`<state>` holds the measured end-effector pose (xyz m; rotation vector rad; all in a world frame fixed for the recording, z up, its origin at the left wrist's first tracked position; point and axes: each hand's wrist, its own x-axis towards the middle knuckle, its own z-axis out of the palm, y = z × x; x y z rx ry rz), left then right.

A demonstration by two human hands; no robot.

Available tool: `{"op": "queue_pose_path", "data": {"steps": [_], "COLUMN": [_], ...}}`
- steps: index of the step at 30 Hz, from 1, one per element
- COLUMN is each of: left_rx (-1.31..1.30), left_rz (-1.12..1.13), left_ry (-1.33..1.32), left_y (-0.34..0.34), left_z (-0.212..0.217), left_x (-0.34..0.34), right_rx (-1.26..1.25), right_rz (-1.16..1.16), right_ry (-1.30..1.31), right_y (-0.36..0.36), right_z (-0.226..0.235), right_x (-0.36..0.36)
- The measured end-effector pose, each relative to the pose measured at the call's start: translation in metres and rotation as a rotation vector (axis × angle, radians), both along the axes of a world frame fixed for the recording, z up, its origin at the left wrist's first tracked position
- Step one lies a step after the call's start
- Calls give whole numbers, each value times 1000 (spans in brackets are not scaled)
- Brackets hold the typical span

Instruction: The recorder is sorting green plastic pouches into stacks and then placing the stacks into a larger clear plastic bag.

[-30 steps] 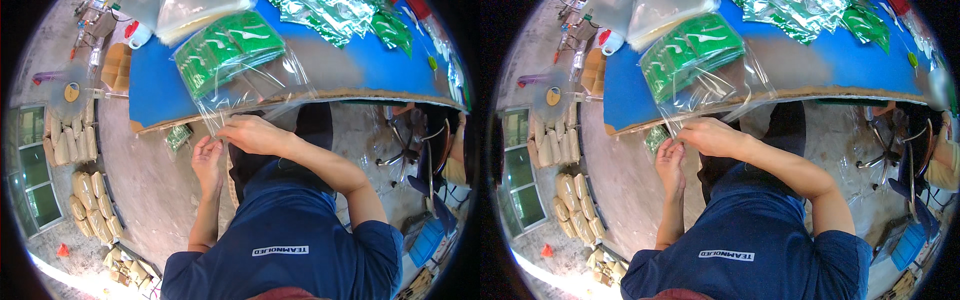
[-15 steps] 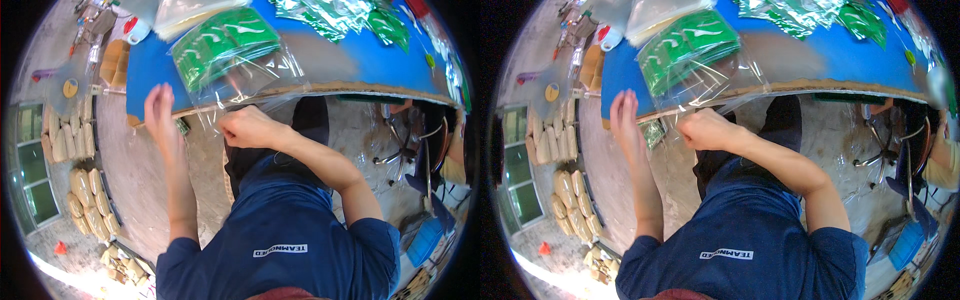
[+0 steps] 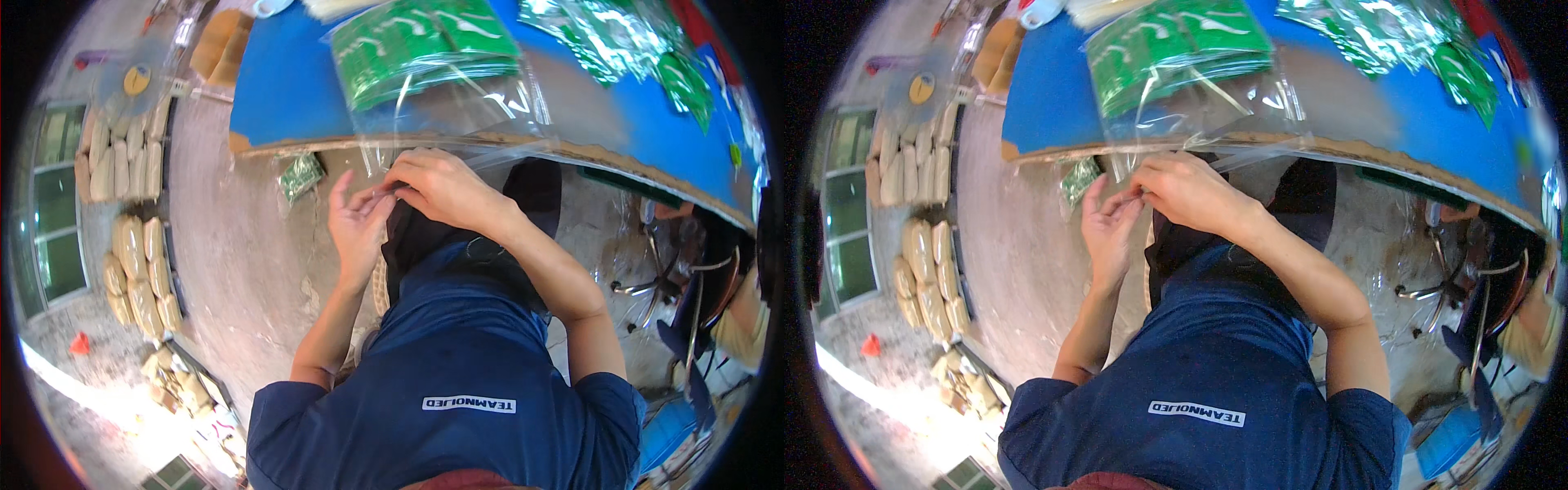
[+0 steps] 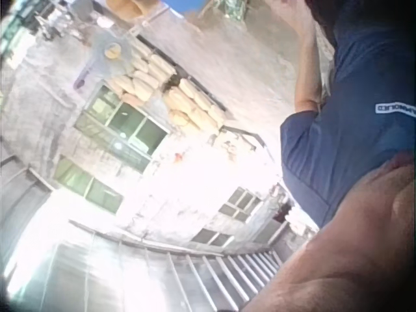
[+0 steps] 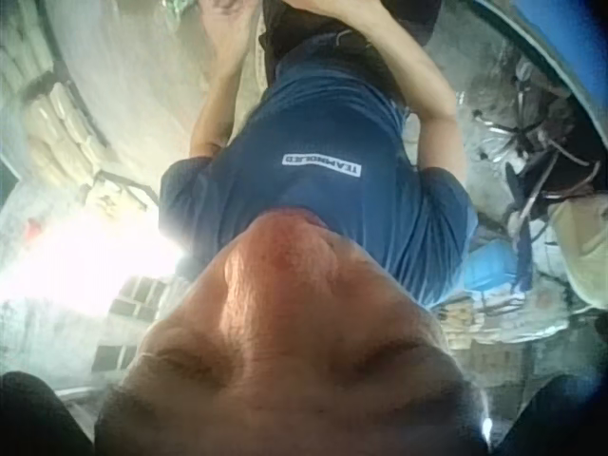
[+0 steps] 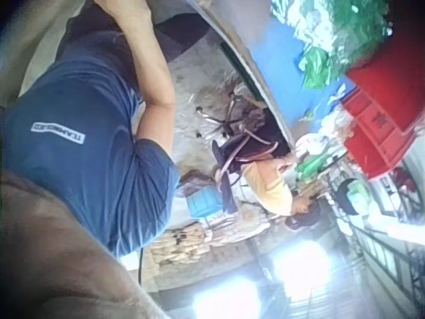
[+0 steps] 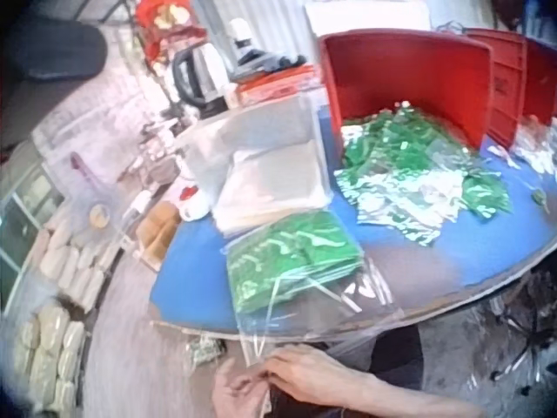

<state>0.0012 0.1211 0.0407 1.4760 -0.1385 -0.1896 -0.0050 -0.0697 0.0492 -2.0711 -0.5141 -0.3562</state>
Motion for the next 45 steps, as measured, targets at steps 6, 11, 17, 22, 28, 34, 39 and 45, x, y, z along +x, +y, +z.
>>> {"op": "queue_pose_path", "data": {"steps": [6, 11, 17, 22, 28, 34, 39, 45], "left_rx": [39, 168, 207, 165, 806, 1196, 1113, 1117], "left_rz": [15, 23, -28, -64, -510, -551, -695, -799], "left_ry": [133, 37, 10, -334, -899, -1163, -1250, -1375], "left_y": [5, 10, 17, -2, -154, -144, -165, -166], "left_z": [-2, -5, -10, 29, 63, 32, 47, 48], "left_x": [4, 0, 5, 49, 169, 187, 163, 148], "right_rx": [-91, -97, -67, -112, -115, 749, 1935, 1100], "right_rz": [24, 80, 86, 41, -106, -441, -1838, -1720], "right_ry": [74, 135, 201, 172, 87, 583, -106, -28], "right_y": [4, 4, 2, -2, 7, -121, -304, -271], "right_z": [6, -2, -4, -3, -9, -16, -151, -131], "right_x": [9, 9, 12, 14, -1, -152, -462, -381]}}
